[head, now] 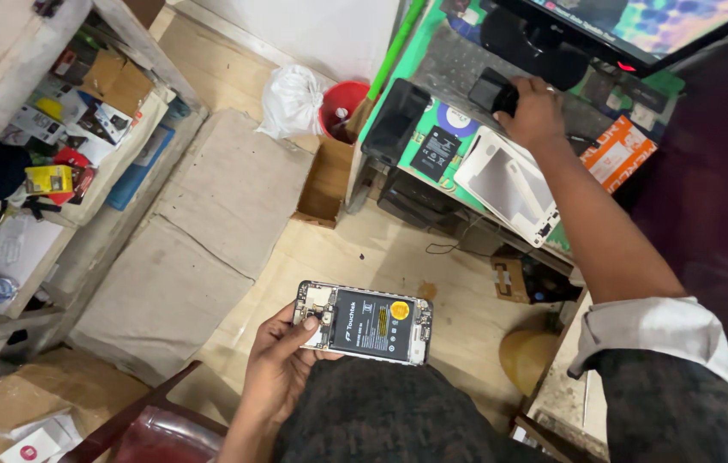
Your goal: The person disassembles a smartphone at a repair counter, prying open the back cover and removing the battery. They use a metal pry tool to work around the phone's edge, handle the detached screen, and manipulate internal components while seated.
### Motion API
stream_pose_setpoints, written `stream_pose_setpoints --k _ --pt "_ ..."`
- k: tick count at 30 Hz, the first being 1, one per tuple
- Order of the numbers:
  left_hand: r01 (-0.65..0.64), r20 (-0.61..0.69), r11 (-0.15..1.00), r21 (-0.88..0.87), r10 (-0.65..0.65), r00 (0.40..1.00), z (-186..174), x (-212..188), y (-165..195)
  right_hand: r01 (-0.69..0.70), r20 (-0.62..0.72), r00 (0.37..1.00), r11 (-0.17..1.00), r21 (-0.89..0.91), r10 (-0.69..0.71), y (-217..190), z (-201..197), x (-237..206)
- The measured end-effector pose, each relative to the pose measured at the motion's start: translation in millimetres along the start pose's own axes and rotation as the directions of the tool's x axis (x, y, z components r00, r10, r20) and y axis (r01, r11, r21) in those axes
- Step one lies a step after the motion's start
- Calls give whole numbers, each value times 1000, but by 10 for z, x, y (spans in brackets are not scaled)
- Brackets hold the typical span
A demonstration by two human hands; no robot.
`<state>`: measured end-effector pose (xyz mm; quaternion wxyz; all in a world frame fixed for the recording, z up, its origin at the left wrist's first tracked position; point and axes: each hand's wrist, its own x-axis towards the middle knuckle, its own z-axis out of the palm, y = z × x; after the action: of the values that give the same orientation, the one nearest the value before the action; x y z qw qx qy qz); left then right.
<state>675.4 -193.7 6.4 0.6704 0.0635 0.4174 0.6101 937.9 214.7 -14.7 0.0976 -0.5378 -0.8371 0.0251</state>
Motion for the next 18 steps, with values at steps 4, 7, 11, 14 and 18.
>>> stream_pose_setpoints --k 4,7,11,14,18 --pt "-25 7 999 -28 25 1000 -20 -12 18 13 47 999 1000 0 -13 -1 -70 -5" --pt "-37 7 999 -28 38 999 -4 -12 36 50 63 997 998 -32 -48 18 -109 2" --pt "-43 3 999 -15 43 999 39 -20 50 94 108 991 988 -124 -81 44 -116 49" --pt "-34 -20 999 -14 34 999 60 -36 41 152 99 986 962 -226 -132 58 -121 80" --pt "-42 -28 999 -30 41 999 42 -68 16 179 110 981 967 -179 -161 76 -145 44"
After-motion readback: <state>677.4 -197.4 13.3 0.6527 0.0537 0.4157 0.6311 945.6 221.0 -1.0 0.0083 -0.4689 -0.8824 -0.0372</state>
